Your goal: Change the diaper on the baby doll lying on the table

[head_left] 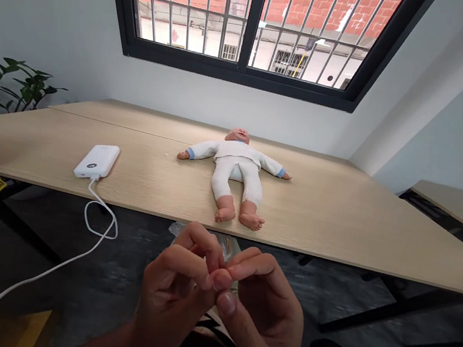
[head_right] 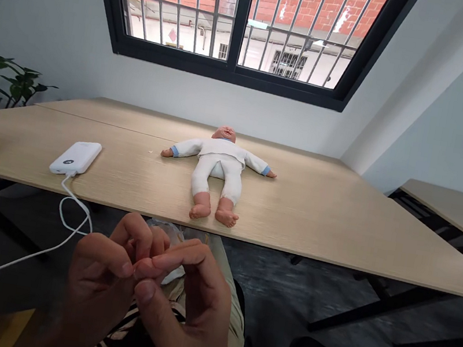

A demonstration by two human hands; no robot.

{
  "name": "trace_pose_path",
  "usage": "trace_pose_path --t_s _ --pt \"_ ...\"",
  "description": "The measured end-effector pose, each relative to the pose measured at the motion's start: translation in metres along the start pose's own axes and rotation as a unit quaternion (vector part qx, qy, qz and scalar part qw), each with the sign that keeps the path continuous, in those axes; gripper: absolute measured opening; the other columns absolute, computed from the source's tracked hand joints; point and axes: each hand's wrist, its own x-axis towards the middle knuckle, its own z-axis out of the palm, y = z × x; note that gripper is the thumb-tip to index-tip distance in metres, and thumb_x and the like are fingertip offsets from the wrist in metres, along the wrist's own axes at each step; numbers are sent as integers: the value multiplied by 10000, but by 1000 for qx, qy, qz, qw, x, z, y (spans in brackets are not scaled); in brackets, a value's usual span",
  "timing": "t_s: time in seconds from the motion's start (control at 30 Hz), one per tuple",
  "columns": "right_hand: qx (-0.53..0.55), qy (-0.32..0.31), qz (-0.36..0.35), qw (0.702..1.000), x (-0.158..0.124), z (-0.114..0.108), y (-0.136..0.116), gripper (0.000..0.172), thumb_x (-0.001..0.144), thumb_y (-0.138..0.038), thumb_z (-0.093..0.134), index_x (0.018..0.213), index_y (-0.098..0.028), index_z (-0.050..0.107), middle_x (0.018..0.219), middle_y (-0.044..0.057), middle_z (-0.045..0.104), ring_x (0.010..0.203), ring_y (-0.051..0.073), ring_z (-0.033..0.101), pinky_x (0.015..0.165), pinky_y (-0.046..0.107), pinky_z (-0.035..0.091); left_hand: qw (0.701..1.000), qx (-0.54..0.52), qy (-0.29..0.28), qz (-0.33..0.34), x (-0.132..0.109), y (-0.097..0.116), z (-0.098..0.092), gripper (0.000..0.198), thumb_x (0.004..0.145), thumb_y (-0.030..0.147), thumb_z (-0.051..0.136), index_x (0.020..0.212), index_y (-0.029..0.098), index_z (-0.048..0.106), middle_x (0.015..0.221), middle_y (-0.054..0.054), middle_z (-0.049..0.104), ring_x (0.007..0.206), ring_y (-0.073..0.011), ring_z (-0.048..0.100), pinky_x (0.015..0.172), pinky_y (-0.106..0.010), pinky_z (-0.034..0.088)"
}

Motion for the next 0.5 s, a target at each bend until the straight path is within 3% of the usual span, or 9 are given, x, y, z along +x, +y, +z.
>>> trace_pose_path --t_s 0.2,0.3,0.43,0.5 --pt "-22 -6 -2 1000 -3 -1 2 144 876 -179 670 989 -263 638 866 14 632 807 140 601 757 282 511 1000 5 -3 -15 -2 1 3 177 920 125 590 824 237 492 803 14 480 727 -117 531 655 -255 492" --pt "-63 -9 12 998 -3 -13 10 150 890 -210 657 1019 -272 613 885 3 612 823 129 591 769 260 504 999 34 -3 -42 -1 -1 -3 197 903 132 610 785 218 477 798 15 494 742 -118 547 663 -241 488" --pt "-185 -60 107 975 2 -50 22 150 915 -331 627 1027 -233 606 927 11 603 833 123 574 784 244 480 969 175 -45 -170 -1 -19 -43 248 853 278 685 737 191 484 764 7 525 701 -125 543 636 -230 466" --pt "-260 -127 176 941 4 -74 27 210 924 -406 599 984 -207 633 885 12 616 825 131 571 782 247 460 910 310 -89 -260 -7 -38 -76 247 837 393 686 782 186 563 770 -13 575 737 -161 557 700 -276 480"
